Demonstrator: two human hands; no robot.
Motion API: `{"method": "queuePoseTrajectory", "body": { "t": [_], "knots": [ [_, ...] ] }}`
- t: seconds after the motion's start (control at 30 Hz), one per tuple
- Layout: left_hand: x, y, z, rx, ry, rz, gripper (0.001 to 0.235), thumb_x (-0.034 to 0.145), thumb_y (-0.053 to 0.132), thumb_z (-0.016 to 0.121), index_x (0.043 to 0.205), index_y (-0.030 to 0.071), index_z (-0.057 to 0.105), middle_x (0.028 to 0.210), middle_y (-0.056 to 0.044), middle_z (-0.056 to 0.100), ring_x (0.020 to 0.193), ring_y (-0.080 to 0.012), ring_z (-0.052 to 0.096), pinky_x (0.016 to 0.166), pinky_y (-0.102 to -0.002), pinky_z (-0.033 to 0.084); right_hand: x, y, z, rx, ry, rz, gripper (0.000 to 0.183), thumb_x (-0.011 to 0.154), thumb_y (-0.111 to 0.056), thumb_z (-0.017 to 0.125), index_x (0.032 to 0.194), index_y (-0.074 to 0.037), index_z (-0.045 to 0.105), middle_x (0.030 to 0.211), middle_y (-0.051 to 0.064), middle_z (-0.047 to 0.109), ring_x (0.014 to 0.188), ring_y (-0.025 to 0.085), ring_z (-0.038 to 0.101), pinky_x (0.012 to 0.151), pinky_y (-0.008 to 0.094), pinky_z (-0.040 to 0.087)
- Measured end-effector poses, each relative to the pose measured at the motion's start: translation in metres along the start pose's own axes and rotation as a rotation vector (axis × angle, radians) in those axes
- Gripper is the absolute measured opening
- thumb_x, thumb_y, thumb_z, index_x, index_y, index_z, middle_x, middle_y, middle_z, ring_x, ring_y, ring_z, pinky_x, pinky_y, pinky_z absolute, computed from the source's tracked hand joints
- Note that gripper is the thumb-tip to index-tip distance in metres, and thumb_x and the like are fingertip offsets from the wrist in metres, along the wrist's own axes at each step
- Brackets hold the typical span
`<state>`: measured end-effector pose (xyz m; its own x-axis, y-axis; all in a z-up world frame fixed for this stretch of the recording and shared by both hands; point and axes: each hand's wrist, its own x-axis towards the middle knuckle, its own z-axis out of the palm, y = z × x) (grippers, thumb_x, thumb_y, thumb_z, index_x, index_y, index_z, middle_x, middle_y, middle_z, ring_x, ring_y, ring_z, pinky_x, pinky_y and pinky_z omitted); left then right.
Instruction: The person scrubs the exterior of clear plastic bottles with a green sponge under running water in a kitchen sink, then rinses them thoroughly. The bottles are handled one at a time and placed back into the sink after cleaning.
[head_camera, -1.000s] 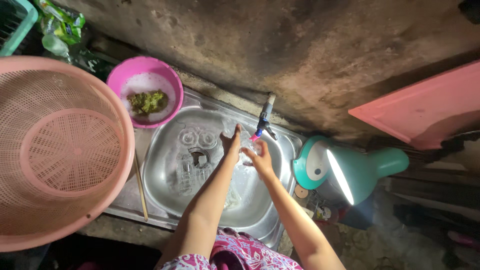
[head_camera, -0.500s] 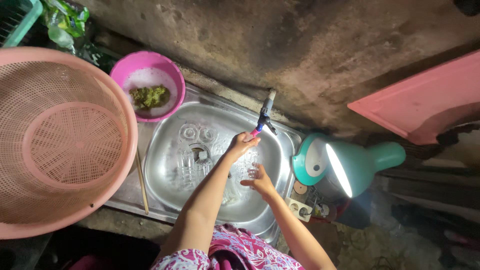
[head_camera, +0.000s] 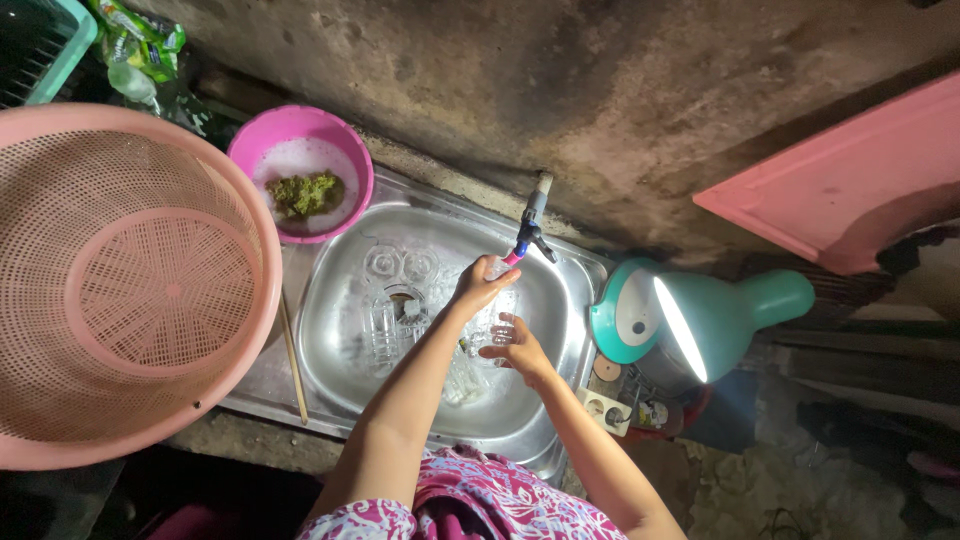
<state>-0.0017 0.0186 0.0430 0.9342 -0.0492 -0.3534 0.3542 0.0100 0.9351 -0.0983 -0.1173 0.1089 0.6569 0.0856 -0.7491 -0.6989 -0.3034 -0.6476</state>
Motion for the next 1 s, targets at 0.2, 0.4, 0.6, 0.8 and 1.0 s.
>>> {"method": "queuePoseTrajectory", "body": {
  "t": [0.2, 0.4, 0.6, 0.8, 1.0],
  "knots": [
    [-0.031, -0.002, -0.015, -0.195, -0.057, -0.388, 0.102, 0.07, 0.049, 0.088, 0.15, 0.008, 0.039, 0.123, -0.019, 0.067, 0.104, -0.0267, 0.069, 0.082, -0.039, 0.056, -0.011, 0.007, -0.006, 0.058, -0.105, 0.043, 0.095, 0.071, -0.012, 0.083, 0.154, -0.016, 0.035, 0.141, 0.01, 0.059, 0.124, 0.029, 0.064, 0.088, 0.041, 0.054],
    [-0.071, -0.006, -0.018, -0.378, -0.18, -0.562, 0.115, 0.065, 0.034, 0.091, 0.155, 0.016, 0.021, 0.127, -0.019, 0.063, 0.103, -0.0313, 0.07, 0.08, -0.047, 0.059, -0.02, 0.007, -0.014, 0.228, -0.162, 0.078, 0.075, 0.085, -0.029, 0.074, 0.149, -0.004, 0.044, 0.134, 0.011, 0.064, 0.117, 0.022, 0.062, 0.083, 0.05, 0.059],
    [-0.078, -0.025, -0.016, -0.616, -0.245, -0.621, 0.091, 0.076, 0.038, 0.087, 0.15, 0.01, 0.041, 0.113, -0.019, 0.062, 0.087, -0.0276, 0.068, 0.073, -0.049, 0.06, -0.033, -0.001, -0.018, 0.176, -0.184, 0.093, 0.085, 0.087, -0.06, 0.059, 0.15, -0.005, 0.045, 0.123, 0.008, 0.069, 0.094, 0.025, 0.067, 0.073, 0.045, 0.056],
    [-0.069, -0.028, -0.023, -0.601, -0.193, -0.777, 0.077, 0.074, 0.059, 0.079, 0.138, 0.021, 0.057, 0.104, -0.017, 0.066, 0.078, -0.0288, 0.068, 0.075, -0.047, 0.054, -0.001, 0.03, -0.023, 0.368, -0.089, 0.147, 0.078, 0.098, -0.066, 0.044, 0.147, -0.006, 0.047, 0.1, 0.016, 0.073, 0.086, 0.026, 0.068, 0.073, 0.042, 0.056],
    [-0.083, 0.002, -0.033, -0.577, -0.214, -0.845, 0.079, 0.068, 0.061, 0.078, 0.132, 0.02, 0.057, 0.094, -0.015, 0.063, 0.076, -0.0291, 0.067, 0.072, -0.054, 0.055, 0.033, 0.074, 0.015, -0.433, 0.233, -0.294, 0.051, 0.087, -0.028, 0.069, 0.131, -0.003, 0.065, 0.114, 0.021, 0.074, 0.106, 0.03, 0.07, 0.09, 0.042, 0.056]
  ]
}}
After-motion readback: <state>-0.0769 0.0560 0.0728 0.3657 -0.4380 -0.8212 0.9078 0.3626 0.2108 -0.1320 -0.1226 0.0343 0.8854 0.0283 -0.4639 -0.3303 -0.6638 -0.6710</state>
